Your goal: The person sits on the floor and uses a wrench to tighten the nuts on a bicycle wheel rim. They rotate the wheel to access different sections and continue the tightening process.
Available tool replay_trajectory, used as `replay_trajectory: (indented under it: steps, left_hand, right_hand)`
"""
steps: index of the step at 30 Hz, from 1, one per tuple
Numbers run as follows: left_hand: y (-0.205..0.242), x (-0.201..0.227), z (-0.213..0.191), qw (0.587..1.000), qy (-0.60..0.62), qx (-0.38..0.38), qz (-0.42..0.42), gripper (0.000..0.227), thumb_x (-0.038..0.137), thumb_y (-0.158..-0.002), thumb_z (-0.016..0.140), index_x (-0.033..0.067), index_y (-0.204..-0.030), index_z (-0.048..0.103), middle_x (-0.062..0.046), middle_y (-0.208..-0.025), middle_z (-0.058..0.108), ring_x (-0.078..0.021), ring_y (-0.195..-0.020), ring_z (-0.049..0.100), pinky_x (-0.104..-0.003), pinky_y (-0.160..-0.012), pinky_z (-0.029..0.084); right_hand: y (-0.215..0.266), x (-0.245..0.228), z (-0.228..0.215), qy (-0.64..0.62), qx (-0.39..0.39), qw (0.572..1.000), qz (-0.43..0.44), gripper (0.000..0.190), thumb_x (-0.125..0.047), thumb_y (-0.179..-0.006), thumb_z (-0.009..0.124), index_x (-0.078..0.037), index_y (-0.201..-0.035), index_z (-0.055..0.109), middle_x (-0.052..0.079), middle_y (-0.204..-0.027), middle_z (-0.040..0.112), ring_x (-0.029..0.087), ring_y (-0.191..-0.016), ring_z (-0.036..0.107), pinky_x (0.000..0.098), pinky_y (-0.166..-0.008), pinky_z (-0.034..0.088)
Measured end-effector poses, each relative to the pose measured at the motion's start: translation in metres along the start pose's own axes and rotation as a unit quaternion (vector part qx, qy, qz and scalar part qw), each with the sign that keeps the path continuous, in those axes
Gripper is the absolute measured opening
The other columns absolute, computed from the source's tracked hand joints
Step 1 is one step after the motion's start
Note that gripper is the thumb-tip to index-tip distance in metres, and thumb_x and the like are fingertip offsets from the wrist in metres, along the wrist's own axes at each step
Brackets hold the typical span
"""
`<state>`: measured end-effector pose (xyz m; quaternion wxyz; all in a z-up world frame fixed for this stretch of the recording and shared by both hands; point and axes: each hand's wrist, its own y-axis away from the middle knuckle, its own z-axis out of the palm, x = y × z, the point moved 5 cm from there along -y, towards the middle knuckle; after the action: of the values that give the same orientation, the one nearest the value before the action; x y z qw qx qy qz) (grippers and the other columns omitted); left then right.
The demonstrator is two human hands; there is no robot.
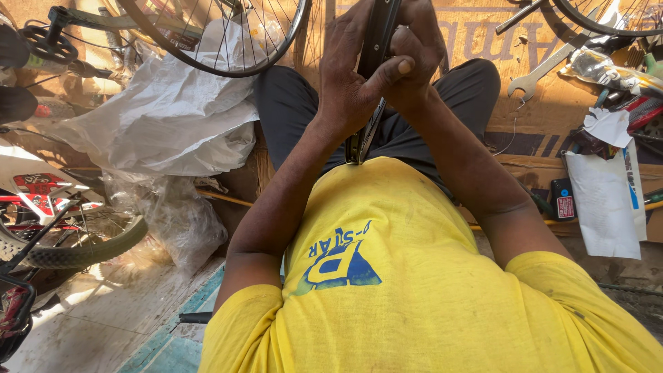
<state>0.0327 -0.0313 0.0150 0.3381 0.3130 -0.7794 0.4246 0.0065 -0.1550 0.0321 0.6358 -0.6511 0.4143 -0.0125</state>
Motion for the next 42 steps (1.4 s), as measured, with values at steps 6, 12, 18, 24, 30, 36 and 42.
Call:
replay_trajectory:
  steps: [6,12,18,24,30,36,42]
  left_hand:
    - [0.005,0.002,-0.003,1.000,0.006,0.008,0.014,0.078,0.057,-0.101,0.078,0.0137,-0.157,0.043,-0.012,-0.143,0.056,-0.0258,-0.135,0.058,-0.040,-0.112,0.056]
    - [0.009,0.012,0.009,1.000,-0.004,-0.015,0.019,0.082,0.058,-0.099,0.078,0.0134,-0.158,0.043,-0.009,-0.145,0.055,-0.0233,-0.138,0.053,-0.042,-0.118,0.048]
    - [0.008,0.010,0.003,1.000,-0.014,-0.002,0.010,0.081,0.060,-0.099,0.076,0.0132,-0.157,0.046,-0.009,-0.148,0.054,-0.0242,-0.140,0.051,-0.041,-0.119,0.048]
    - [0.012,0.006,-0.002,1.000,-0.006,0.002,0.001,0.079,0.057,-0.099,0.077,0.0105,-0.155,0.048,-0.013,-0.151,0.054,-0.0281,-0.141,0.052,-0.041,-0.119,0.048]
    - [0.001,0.025,-0.009,1.000,-0.002,0.004,0.007,0.075,0.056,-0.097,0.075,0.0105,-0.152,0.052,-0.013,-0.150,0.057,-0.0277,-0.140,0.054,-0.042,-0.118,0.047]
    - [0.020,-0.013,0.010,0.999,-0.028,-0.021,-0.010,0.075,0.059,-0.099,0.072,0.0101,-0.152,0.052,-0.014,-0.147,0.059,-0.0297,-0.144,0.052,-0.047,-0.121,0.047]
    - [-0.062,0.030,-0.020,0.999,0.039,-0.025,0.015,0.078,0.064,-0.109,0.058,0.0072,-0.159,0.037,-0.022,-0.154,0.049,-0.0356,-0.139,0.056,-0.051,-0.114,0.057]
  right_hand:
    - [0.007,0.002,-0.028,-0.204,-0.205,0.947,0.142,0.027,-0.025,-0.112,0.068,0.000,-0.107,0.060,0.021,-0.126,0.064,0.025,-0.120,0.065,0.0409,-0.100,0.057]
    - [0.017,0.030,-0.040,-0.298,-0.232,0.908,0.184,0.041,-0.028,-0.112,0.079,0.000,-0.124,0.052,0.014,-0.127,0.068,0.023,-0.115,0.070,0.0343,-0.102,0.062]
    - [0.041,0.026,-0.013,0.044,-0.156,0.981,0.104,0.026,-0.026,-0.106,0.078,-0.003,-0.111,0.067,0.008,-0.091,0.070,0.020,-0.085,0.073,0.0378,-0.073,0.058]
    - [0.032,0.038,-0.011,-0.076,-0.298,0.928,0.211,0.029,-0.025,-0.103,0.081,0.000,-0.115,0.070,0.008,-0.098,0.073,0.018,-0.091,0.076,0.0378,-0.078,0.061]
    - [0.053,0.022,-0.018,-0.436,-0.029,0.846,0.305,0.061,-0.037,-0.089,0.083,-0.004,-0.135,0.060,0.009,-0.136,0.064,0.018,-0.131,0.061,0.0323,-0.117,0.051]
    - [0.077,0.054,-0.031,-0.414,-0.108,0.833,0.351,0.050,-0.034,-0.099,0.080,-0.004,-0.136,0.066,0.006,-0.129,0.065,0.016,-0.122,0.066,0.0329,-0.104,0.060]
    - [0.077,0.050,-0.011,-0.355,-0.187,0.856,0.327,0.047,-0.027,-0.102,0.079,-0.007,-0.141,0.063,0.004,-0.131,0.065,0.017,-0.130,0.060,0.0362,-0.115,0.050]
